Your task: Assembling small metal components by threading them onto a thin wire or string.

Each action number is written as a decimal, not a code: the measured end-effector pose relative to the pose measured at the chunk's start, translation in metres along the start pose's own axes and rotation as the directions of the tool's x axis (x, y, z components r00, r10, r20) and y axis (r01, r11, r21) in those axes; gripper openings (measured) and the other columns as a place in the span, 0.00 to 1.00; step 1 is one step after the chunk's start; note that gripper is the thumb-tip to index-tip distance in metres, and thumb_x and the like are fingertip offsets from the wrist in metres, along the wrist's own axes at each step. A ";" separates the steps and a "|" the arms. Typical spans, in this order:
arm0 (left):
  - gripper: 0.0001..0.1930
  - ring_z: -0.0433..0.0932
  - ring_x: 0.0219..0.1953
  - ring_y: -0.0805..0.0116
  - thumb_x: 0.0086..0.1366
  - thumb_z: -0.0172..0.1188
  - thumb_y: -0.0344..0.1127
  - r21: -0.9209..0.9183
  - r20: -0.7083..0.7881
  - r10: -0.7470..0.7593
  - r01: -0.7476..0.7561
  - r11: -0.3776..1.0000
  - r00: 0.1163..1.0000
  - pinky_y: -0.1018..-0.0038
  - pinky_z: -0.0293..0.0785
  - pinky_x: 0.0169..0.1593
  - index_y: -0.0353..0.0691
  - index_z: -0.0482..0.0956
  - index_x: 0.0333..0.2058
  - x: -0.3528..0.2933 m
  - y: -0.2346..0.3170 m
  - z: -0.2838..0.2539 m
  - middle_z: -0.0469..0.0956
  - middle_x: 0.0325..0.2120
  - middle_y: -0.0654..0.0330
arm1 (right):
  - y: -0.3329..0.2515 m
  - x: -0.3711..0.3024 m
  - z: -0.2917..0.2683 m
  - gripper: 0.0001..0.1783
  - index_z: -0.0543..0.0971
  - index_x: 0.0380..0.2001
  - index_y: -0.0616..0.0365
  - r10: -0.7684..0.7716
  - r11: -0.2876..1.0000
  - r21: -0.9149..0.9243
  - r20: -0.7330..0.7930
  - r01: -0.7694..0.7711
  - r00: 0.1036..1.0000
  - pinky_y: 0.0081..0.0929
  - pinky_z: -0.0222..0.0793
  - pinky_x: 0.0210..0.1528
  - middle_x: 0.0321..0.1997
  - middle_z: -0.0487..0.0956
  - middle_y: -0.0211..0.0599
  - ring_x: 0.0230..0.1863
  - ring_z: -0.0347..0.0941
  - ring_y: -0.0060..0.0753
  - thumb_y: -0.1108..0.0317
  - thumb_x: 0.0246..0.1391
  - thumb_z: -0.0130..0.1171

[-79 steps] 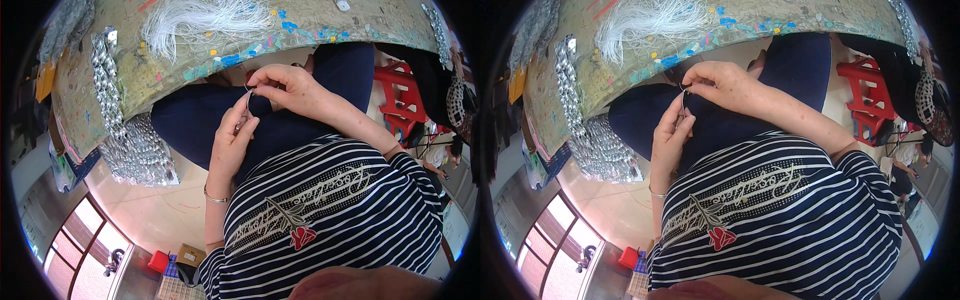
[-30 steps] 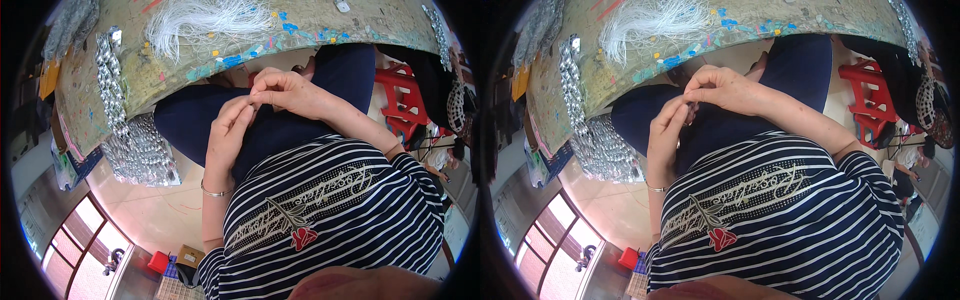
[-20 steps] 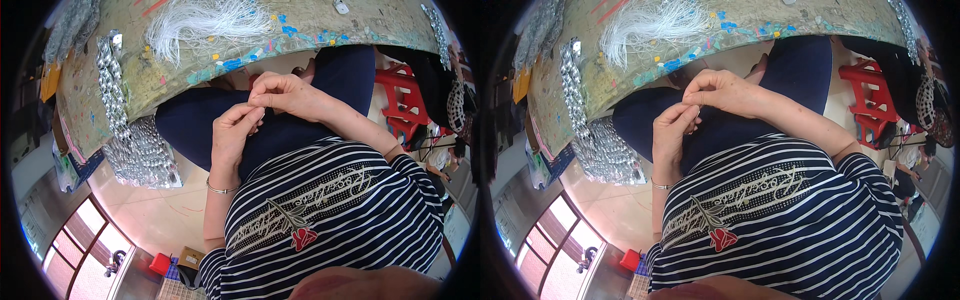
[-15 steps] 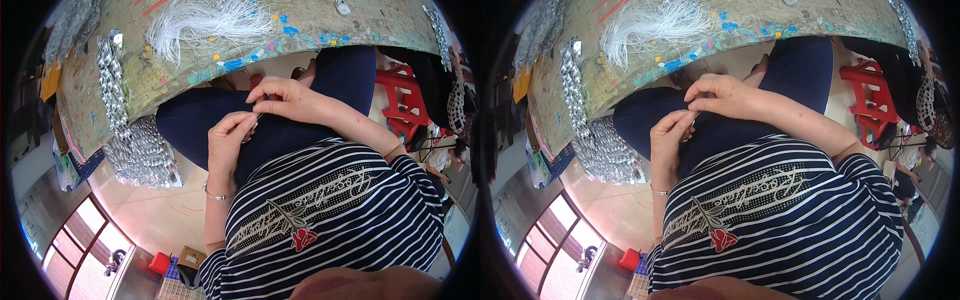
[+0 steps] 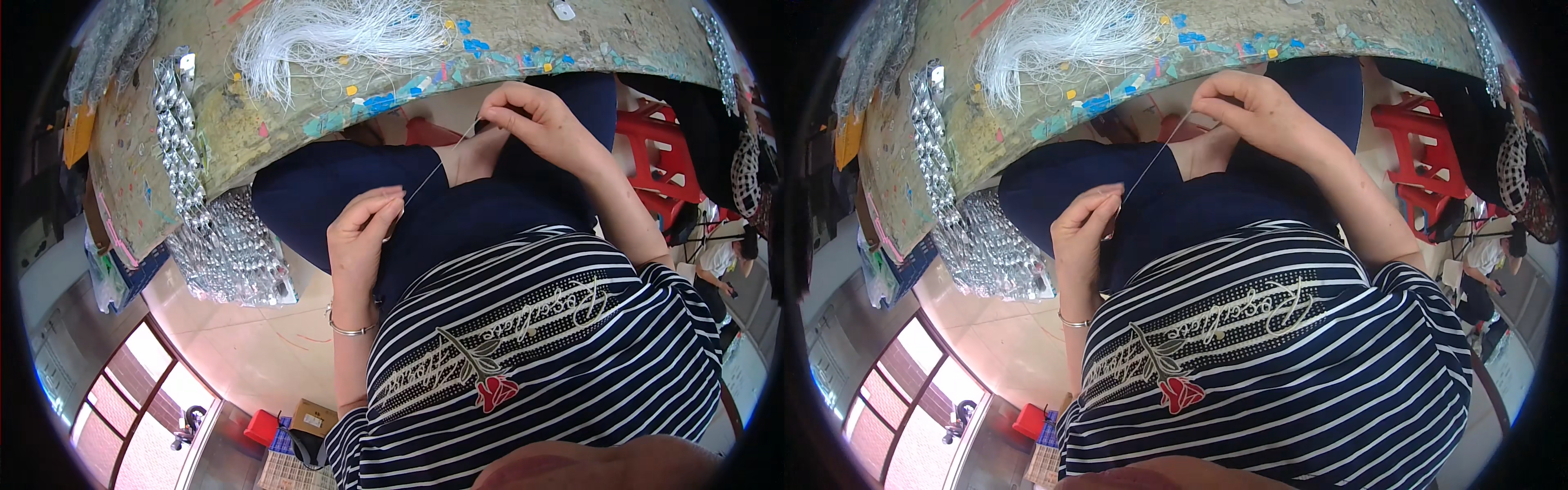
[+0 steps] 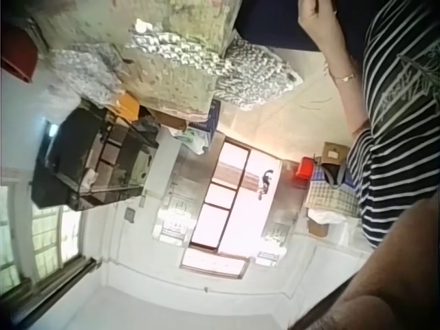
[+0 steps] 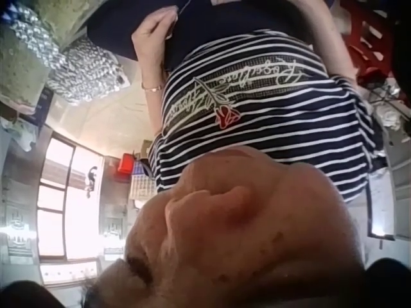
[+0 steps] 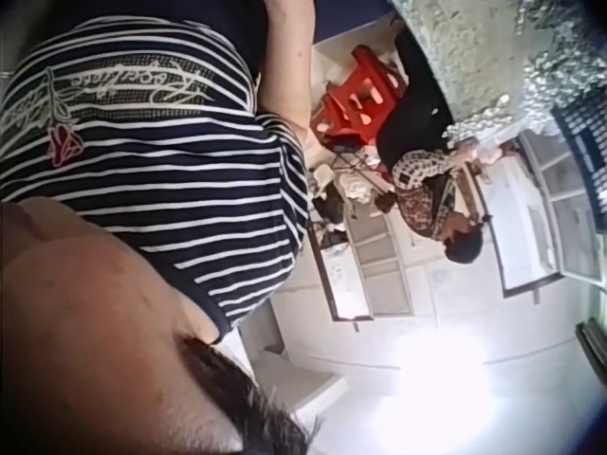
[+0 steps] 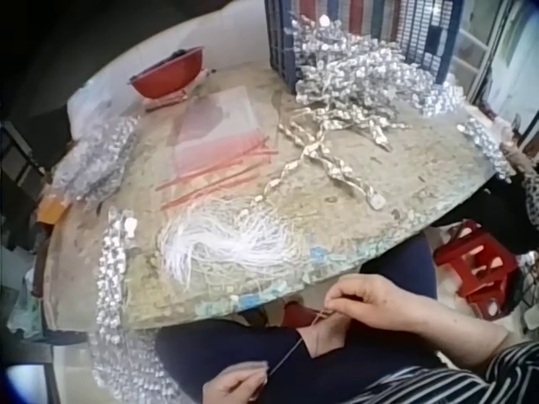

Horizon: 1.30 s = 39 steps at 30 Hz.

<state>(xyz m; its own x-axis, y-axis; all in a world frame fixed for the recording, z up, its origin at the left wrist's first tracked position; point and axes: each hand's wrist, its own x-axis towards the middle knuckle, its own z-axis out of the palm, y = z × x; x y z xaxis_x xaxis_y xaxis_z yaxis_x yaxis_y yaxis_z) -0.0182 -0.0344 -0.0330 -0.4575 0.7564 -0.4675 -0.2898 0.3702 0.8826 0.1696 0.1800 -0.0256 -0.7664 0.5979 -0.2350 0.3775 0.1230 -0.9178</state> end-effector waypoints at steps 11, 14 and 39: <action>0.07 0.78 0.32 0.74 0.61 0.60 0.26 -0.161 0.078 0.019 -0.006 0.987 0.997 0.81 0.74 0.39 0.29 0.81 0.36 0.018 0.024 0.032 0.81 0.31 0.57 | -0.032 0.012 0.048 0.05 0.77 0.34 0.61 -0.274 0.961 0.004 0.093 0.275 0.957 0.17 0.66 0.35 0.31 0.73 0.27 0.33 0.68 0.16 0.70 0.56 0.58; 0.07 0.78 0.30 0.75 0.61 0.61 0.26 -0.152 0.053 -0.001 0.009 0.988 0.999 0.82 0.74 0.37 0.30 0.81 0.36 0.014 0.023 0.030 0.80 0.29 0.58 | -0.035 0.011 0.041 0.06 0.77 0.33 0.61 -0.063 0.993 0.108 0.143 0.048 0.988 0.17 0.66 0.37 0.33 0.74 0.27 0.34 0.69 0.16 0.70 0.56 0.59; 0.07 0.78 0.30 0.74 0.61 0.60 0.26 -0.177 0.116 -0.016 0.036 0.984 0.993 0.81 0.74 0.38 0.30 0.81 0.36 0.009 0.012 0.031 0.81 0.29 0.56 | -0.035 0.021 0.029 0.06 0.81 0.33 0.60 0.068 0.831 0.547 0.083 -0.103 0.994 0.19 0.70 0.41 0.31 0.79 0.29 0.35 0.74 0.19 0.69 0.54 0.62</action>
<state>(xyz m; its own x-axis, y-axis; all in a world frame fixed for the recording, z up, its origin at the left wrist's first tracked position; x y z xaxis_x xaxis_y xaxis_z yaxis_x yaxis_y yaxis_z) -0.0001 -0.0064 -0.0252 -0.3528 0.8077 -0.4724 -0.4499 0.2963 0.8425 0.1253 0.1656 -0.0082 -0.7796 0.5367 -0.3227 0.1077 -0.3928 -0.9133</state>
